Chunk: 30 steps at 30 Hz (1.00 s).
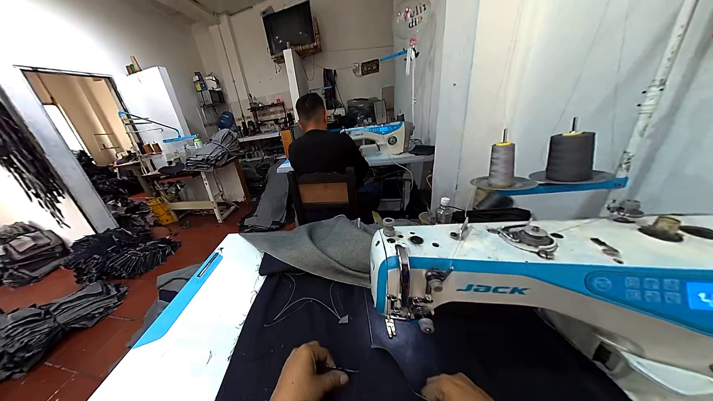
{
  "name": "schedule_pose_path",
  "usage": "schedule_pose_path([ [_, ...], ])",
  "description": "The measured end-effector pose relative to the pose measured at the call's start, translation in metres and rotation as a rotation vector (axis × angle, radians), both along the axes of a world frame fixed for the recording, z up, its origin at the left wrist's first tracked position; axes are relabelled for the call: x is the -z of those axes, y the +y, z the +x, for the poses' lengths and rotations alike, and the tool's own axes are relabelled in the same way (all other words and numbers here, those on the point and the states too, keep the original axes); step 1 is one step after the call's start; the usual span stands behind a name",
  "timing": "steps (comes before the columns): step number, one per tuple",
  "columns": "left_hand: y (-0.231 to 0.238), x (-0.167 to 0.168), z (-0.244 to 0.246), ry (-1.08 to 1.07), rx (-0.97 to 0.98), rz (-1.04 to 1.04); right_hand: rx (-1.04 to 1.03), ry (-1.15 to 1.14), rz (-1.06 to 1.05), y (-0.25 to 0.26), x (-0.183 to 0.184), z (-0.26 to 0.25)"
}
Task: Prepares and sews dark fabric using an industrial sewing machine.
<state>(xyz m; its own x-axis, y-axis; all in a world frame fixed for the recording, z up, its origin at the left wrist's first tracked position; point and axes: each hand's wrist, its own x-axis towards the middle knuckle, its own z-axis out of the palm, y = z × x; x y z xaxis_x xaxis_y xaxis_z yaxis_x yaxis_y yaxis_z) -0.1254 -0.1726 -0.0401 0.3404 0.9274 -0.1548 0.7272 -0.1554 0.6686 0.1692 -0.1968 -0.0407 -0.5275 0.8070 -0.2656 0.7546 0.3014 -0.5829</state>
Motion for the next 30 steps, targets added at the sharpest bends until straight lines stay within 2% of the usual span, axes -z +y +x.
schedule_pose_path([
  [2, 0.017, 0.010, 0.005, 0.126, -0.115, -0.009, 0.112, -0.109, 0.040, 0.015, 0.014, -0.006],
  [5, 0.021, 0.018, 0.008, 0.191, -0.164, 0.032, 0.218, -0.146, 0.108, 0.020, 0.023, -0.009],
  [9, 0.014, 0.018, 0.004, 0.175, -0.149, 0.028, 0.207, -0.055, 0.077, 0.020, 0.029, -0.001],
  [22, 0.019, 0.017, 0.003, 0.225, -0.116, -0.028, 0.226, -0.138, -0.044, 0.032, 0.025, -0.004],
  [30, 0.015, 0.022, 0.002, 0.188, -0.140, 0.027, 0.215, -0.235, -0.100, 0.038, 0.010, -0.006],
])
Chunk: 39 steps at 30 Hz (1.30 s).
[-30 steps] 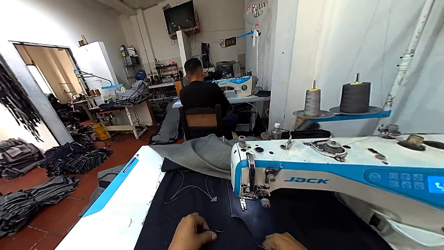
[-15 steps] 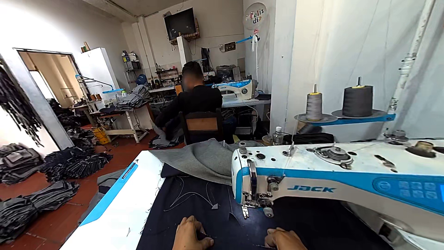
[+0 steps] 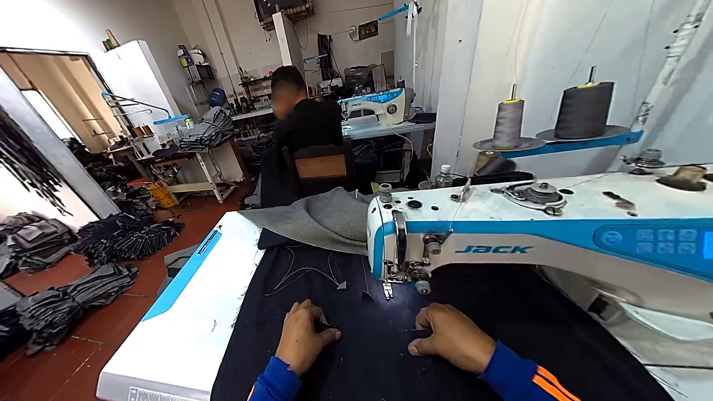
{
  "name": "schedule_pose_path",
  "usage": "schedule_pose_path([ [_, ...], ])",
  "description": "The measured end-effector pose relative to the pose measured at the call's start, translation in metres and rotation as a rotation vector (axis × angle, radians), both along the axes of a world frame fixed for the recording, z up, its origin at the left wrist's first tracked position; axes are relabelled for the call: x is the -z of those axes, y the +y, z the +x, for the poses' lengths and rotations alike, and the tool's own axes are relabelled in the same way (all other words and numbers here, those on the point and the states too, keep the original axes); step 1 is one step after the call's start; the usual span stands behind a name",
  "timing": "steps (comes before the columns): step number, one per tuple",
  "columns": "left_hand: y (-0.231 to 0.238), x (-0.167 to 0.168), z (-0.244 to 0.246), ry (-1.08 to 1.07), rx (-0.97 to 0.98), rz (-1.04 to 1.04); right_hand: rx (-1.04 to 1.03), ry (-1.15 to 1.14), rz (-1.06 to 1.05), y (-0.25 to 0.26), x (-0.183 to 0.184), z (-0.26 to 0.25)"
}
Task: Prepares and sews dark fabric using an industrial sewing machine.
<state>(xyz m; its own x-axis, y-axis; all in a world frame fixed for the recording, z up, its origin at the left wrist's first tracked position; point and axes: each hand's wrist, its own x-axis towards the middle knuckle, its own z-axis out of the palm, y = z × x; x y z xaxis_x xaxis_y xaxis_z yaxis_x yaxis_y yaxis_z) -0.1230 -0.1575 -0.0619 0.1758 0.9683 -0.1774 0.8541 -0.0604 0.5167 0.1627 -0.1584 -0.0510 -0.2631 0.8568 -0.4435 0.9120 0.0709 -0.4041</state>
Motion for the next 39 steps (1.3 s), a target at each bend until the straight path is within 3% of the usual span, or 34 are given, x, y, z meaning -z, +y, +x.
schedule_pose_path([
  [22, 0.000, 0.002, 0.001, 0.008, -0.017, 0.016, 0.022, 0.005, -0.013, 0.004, -0.001, 0.000],
  [24, -0.005, -0.003, 0.006, 0.034, -0.029, 0.083, 0.028, 0.013, -0.008, 0.003, 0.000, 0.000],
  [26, -0.016, -0.010, 0.022, 0.058, 0.027, 0.279, 0.029, 0.027, -0.002, 0.003, 0.000, 0.001],
  [29, -0.026, 0.005, 0.058, 0.029, 0.303, 0.627, 0.020, 0.038, 0.011, 0.003, 0.002, 0.003],
  [30, -0.028, 0.012, 0.068, 0.037, 0.359, 0.595, 0.018, 0.040, 0.014, 0.003, 0.002, 0.003],
  [33, -0.026, 0.023, 0.083, 0.097, 0.362, 0.227, 0.028, 0.050, 0.022, 0.001, 0.003, 0.005],
  [39, -0.024, 0.028, 0.080, 0.044, 0.334, 0.232, 0.046, 0.111, 0.064, 0.000, 0.009, 0.007],
])
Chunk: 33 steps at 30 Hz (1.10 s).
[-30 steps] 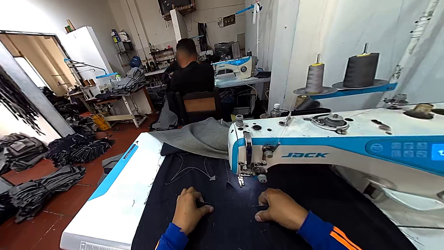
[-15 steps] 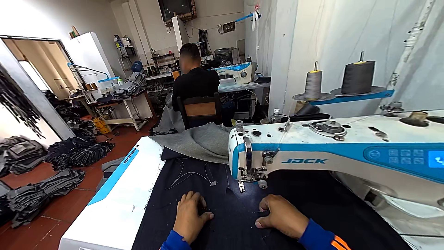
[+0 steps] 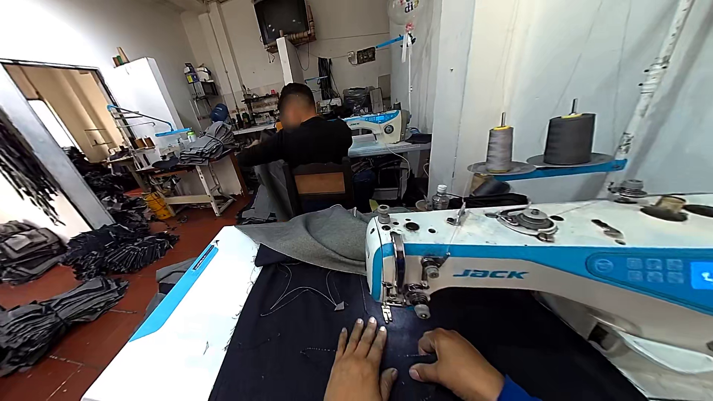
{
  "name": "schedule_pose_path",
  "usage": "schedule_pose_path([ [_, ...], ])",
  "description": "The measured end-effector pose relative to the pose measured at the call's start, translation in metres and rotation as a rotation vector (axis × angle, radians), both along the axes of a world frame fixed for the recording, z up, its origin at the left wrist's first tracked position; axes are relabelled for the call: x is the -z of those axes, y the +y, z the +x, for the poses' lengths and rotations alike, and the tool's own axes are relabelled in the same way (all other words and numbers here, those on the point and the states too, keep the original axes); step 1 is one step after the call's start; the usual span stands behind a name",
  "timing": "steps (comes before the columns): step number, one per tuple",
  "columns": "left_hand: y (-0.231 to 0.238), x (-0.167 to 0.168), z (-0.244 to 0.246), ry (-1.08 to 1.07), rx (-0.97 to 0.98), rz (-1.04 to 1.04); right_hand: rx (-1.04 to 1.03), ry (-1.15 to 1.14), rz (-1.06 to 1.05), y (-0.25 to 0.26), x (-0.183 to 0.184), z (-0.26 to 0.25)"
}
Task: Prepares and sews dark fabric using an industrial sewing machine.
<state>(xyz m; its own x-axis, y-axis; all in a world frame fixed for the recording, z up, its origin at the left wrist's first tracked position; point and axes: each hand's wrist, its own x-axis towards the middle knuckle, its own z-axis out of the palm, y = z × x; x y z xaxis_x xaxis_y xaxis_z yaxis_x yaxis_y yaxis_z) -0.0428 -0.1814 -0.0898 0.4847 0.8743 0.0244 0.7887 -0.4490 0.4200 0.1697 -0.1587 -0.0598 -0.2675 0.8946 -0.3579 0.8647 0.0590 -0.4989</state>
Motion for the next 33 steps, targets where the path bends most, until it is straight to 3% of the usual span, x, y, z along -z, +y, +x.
schedule_pose_path([
  [5, 0.006, 0.004, -0.005, -0.060, -0.026, 0.025, 0.002, 0.004, 0.004, 0.000, 0.002, -0.001],
  [8, 0.015, -0.004, -0.009, -0.103, -0.155, 0.078, 0.011, -0.003, 0.008, -0.001, 0.000, -0.001],
  [12, 0.033, -0.024, -0.024, -0.026, -0.312, -0.076, 0.019, -0.016, 0.001, -0.001, 0.000, -0.001],
  [16, 0.037, -0.030, -0.021, -0.005, -0.261, -0.169, 0.029, -0.006, 0.005, -0.002, -0.001, -0.001],
  [29, 0.041, -0.025, -0.020, -0.076, -0.300, -0.165, 0.034, -0.007, -0.012, -0.001, -0.003, -0.001],
  [33, 0.036, -0.025, -0.015, -0.145, -0.291, -0.049, 0.035, -0.005, -0.006, -0.001, -0.002, -0.001],
])
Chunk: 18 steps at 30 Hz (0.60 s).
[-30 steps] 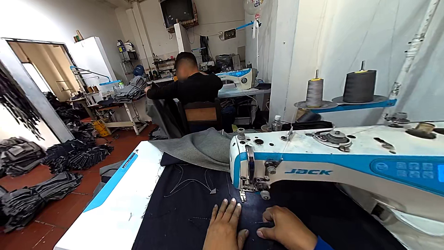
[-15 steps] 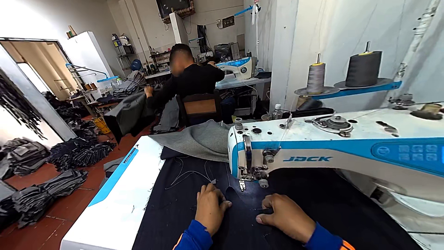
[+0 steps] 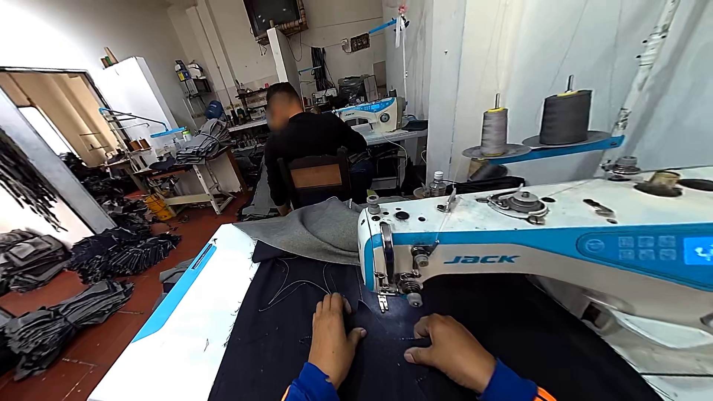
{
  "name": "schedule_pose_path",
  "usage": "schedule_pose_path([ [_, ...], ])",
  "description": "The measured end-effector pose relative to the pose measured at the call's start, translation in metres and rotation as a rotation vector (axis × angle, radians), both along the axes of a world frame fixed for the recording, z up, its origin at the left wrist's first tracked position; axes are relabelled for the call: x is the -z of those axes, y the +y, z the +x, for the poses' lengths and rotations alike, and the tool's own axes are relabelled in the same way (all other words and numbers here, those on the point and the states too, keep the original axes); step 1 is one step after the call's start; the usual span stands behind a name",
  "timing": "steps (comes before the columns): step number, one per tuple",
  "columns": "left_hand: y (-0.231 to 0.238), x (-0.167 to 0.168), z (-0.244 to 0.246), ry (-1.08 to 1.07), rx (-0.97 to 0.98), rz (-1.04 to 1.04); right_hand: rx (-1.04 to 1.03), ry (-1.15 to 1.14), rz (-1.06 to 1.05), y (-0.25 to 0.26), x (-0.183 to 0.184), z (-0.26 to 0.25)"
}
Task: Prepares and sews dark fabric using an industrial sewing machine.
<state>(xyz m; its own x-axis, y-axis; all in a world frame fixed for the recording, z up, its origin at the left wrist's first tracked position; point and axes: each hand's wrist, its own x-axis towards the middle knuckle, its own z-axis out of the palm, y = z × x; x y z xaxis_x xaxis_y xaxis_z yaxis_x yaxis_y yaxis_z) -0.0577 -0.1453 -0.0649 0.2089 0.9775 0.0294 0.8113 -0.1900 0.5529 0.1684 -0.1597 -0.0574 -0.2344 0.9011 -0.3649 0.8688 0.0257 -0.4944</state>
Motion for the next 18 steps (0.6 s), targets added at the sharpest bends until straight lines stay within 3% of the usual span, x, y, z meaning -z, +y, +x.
schedule_pose_path([
  [4, -0.010, 0.024, 0.008, 0.046, 0.242, 0.324, 0.004, -0.004, -0.006, 0.000, 0.000, 0.000],
  [10, -0.022, 0.035, 0.006, 0.058, 0.275, 0.193, -0.001, -0.001, 0.009, 0.000, 0.002, 0.000],
  [18, -0.025, 0.036, 0.005, 0.027, 0.180, 0.302, 0.013, 0.000, 0.019, -0.001, 0.003, -0.001],
])
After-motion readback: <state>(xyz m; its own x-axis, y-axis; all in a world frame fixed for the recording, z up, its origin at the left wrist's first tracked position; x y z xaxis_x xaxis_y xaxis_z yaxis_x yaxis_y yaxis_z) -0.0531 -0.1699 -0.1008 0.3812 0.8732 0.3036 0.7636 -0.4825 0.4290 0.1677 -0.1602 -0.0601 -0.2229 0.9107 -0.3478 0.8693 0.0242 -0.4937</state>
